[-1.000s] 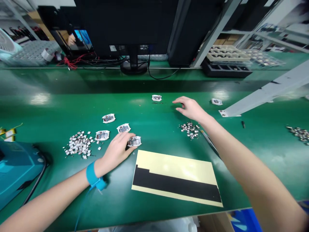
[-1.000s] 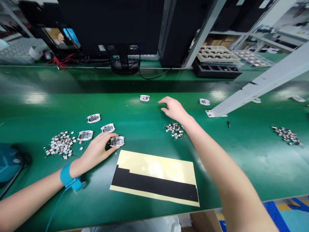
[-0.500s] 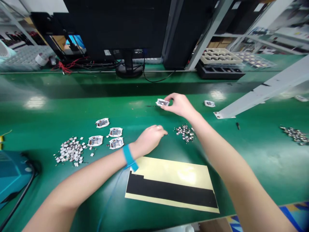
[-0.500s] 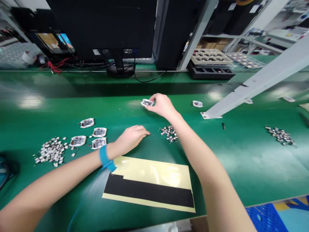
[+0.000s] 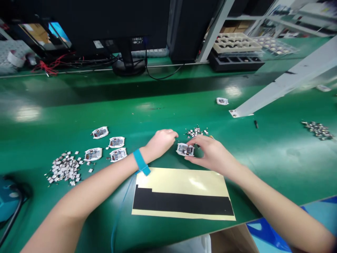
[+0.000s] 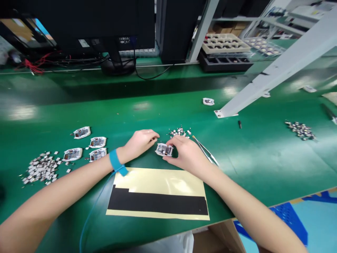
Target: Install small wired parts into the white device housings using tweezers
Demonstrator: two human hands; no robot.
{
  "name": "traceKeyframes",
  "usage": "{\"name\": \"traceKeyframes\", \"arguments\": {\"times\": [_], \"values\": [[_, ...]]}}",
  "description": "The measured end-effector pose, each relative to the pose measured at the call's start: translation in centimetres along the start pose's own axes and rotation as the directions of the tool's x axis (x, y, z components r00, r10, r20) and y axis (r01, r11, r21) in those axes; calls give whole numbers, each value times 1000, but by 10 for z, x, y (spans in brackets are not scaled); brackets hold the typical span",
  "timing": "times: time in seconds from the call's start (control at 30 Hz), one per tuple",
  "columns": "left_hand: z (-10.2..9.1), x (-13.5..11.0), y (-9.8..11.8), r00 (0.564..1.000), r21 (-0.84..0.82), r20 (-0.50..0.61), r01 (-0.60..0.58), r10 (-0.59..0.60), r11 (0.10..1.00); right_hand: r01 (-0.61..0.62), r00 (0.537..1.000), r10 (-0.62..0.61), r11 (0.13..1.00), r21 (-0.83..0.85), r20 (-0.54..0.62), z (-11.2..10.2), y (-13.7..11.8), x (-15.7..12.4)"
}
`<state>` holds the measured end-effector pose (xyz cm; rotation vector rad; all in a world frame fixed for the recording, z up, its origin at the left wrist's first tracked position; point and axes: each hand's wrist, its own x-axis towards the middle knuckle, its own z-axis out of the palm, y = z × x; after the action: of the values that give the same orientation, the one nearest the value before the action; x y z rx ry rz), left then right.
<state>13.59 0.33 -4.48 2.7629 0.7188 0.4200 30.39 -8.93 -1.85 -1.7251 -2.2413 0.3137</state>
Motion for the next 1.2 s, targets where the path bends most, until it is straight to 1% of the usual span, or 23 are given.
{"name": "traceKeyframes", "arguments": {"times": [0.07,0.13,0.2,0.23,0.3,0.37,0.4,0.47,0.53,0.57,0.67,0.73,0.8,0.83,0.9,0.97,1.03,1.1,1.17,1.2], "values": [[-14,-18,-5,998,-20,-30,63,-64,998,30,999,-29,999,-33,23,13,-9,3],[-26,-37,-7,991,-61,-61,112,-115,992,34,999,-32,990,-134,17,22,-17,7],[-35,-55,-5,983,-137,-79,156,-168,978,34,999,-31,972,-235,14,26,-23,11],[-39,-63,-2,978,-178,-77,178,-194,968,60,998,-56,966,-251,25,26,-24,14],[-46,-76,4,972,-248,-44,215,-232,945,176,984,-166,966,-189,70,23,-23,21],[-51,-84,10,967,-297,4,243,-253,923,297,950,-287,952,-70,124,21,-20,27],[-52,-86,11,965,-313,23,255,-261,915,330,935,-322,944,-31,146,21,-19,30],[-50,-86,11,962,-332,50,271,-270,903,332,931,-320,942,-46,173,23,-19,31],[-44,-81,7,969,-331,45,244,-243,912,309,941,-284,943,-125,186,26,-22,29],[-39,-78,3,977,-311,33,209,-209,927,301,944,-270,940,-159,190,27,-24,27],[-24,-66,-7,999,-144,24,42,-39,989,297,943,-259,940,-171,211,28,-28,21],[-17,-60,-9,997,-49,53,-52,55,997,301,943,-262,936,-185,207,26,-28,19],[-14,-59,-8,990,11,84,-117,116,993,328,938,-281,908,-259,202,23,-27,20],[-14,-60,-6,986,36,94,-143,140,989,354,932,-304,881,-313,198,21,-26,21],[-15,-64,-5,977,80,104,-195,186,978,437,899,-396,800,-412,186,19,-25,25],[-17,-65,-6,978,72,70,-204,199,976,521,844,-509,705,-482,167,18,-24,30],[-20,-62,-11,985,19,1,-172,172,985,600,768,-618,604,-524,167,18,-23,34],[-22,-54,-16,989,-81,-62,-140,135,987,672,683,-705,506,-541,188,16,-22,35],[-21,-42,-19,984,-197,-74,-171,159,965,730,602,-773,432,-530,200,15,-22,33],[-20,-36,-18,978,-241,-60,-208,200,948,748,574,-796,413,-520,193,14,-22,30]]}}
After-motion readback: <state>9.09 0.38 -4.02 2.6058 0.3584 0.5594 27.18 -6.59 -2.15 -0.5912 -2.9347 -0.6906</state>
